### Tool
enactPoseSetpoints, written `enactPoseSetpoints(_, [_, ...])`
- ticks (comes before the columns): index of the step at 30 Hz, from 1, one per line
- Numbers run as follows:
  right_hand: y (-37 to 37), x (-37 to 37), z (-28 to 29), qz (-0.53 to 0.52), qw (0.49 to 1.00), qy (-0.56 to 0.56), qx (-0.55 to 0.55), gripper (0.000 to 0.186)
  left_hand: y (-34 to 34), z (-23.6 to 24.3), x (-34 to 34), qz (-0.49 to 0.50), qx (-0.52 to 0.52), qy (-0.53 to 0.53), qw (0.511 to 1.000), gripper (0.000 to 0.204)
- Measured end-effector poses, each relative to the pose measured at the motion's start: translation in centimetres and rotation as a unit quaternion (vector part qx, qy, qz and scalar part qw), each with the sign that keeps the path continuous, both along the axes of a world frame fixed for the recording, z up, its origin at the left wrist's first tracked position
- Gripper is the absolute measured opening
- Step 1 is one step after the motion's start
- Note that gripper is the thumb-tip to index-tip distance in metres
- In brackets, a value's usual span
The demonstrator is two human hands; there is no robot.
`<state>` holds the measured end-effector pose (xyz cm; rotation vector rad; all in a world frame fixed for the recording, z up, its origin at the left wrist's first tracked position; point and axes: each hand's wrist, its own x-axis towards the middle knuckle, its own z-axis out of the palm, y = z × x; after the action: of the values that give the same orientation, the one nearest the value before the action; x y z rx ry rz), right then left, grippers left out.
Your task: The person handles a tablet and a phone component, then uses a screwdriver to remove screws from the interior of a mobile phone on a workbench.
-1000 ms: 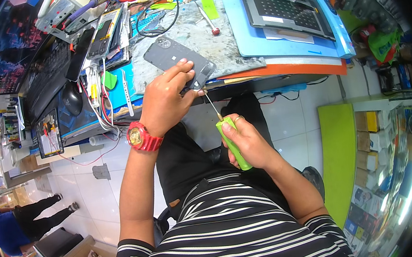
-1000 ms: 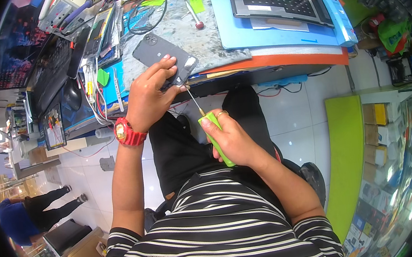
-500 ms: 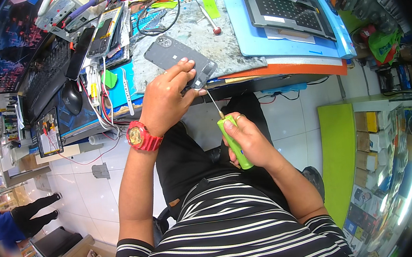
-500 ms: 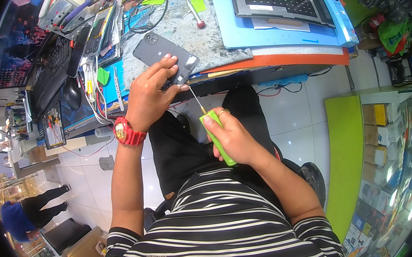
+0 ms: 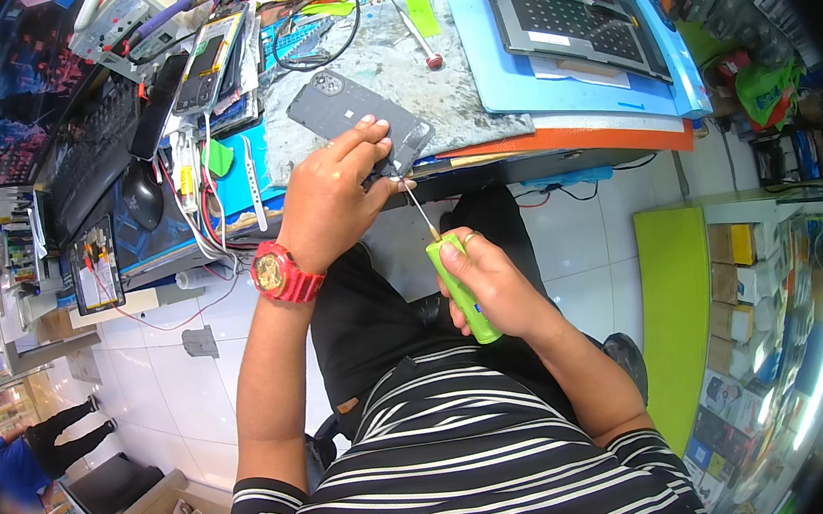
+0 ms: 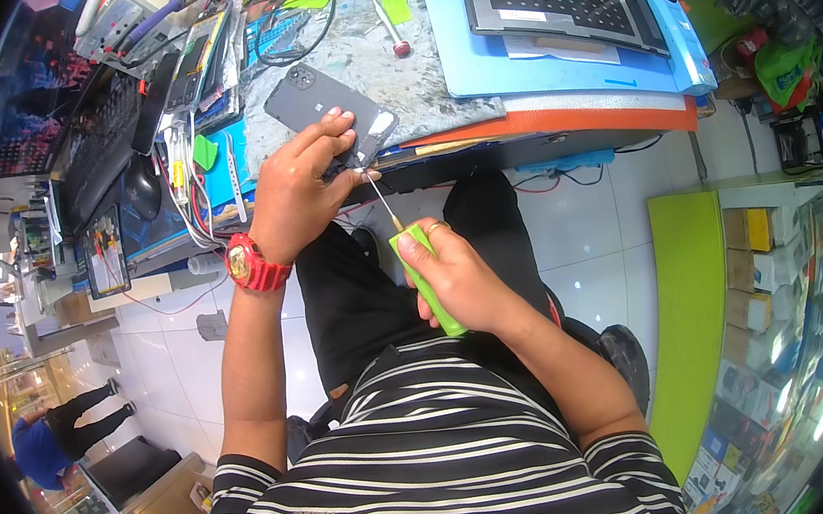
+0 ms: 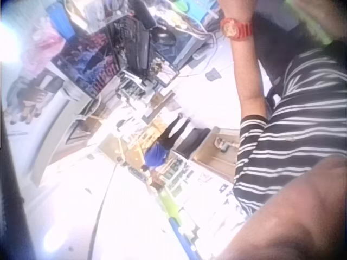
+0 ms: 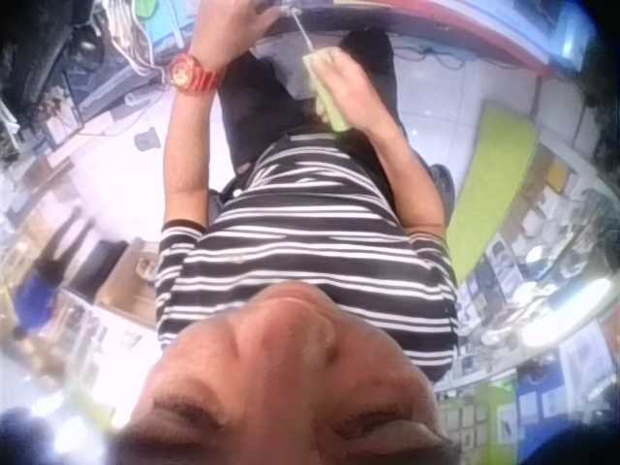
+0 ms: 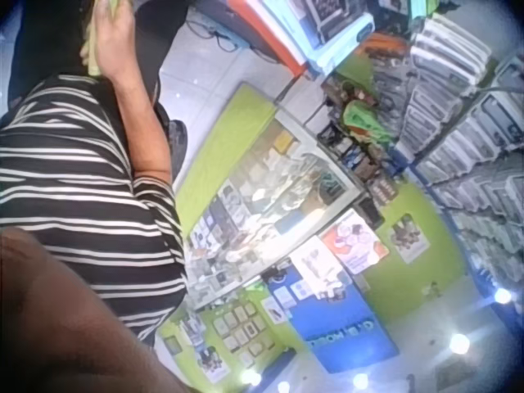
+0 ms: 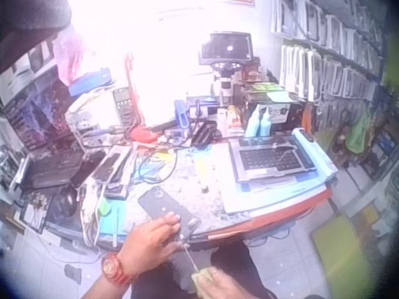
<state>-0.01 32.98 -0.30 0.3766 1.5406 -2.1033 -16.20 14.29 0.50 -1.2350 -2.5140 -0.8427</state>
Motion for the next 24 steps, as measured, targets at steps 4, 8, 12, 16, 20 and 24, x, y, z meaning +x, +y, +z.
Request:
enactPoseSetpoints(4, [0.02, -0.13, 0.11, -0.002, 1.000, 0.002, -0.006, 0.039, -0.04, -0.10, -0.04, 0.003, -0.002, 0.007, 1.000, 0.036])
enactPoseSetpoints(8, [0.00, -0.22, -0.06, -0.003, 1.000, 0.002, -0.007, 0.039, -0.04, -0.06, -0.07, 0.002, 0.000, 0.005, 1.000, 0.037])
enactPoseSetpoints(12, [0.03, -0.16, -0.11, -0.013, 1.000, -0.004, -0.005, 0.038, 0.14, 0.15, -0.05, 0.003, 0.005, -0.010, 1.000, 0.037])
enactPoseSetpoints(16, [0.05, -0.21, -0.11, -0.012, 1.000, -0.004, -0.009, 0.038, 0.26, 0.53, 0.05, 0.007, 0.012, -0.025, 1.000, 0.038])
enactPoseSetpoints(20, [0.09, -0.13, -0.16, -0.012, 1.000, -0.005, -0.008, 0.038, 0.29, 0.61, 0.09, 0.011, 0.009, -0.023, 1.000, 0.040])
enactPoseSetpoints(24, [0.14, -0.16, -0.18, -0.018, 1.000, -0.007, -0.009, 0.038, 0.30, 0.63, 0.09, 0.011, 0.007, -0.024, 1.000, 0.040])
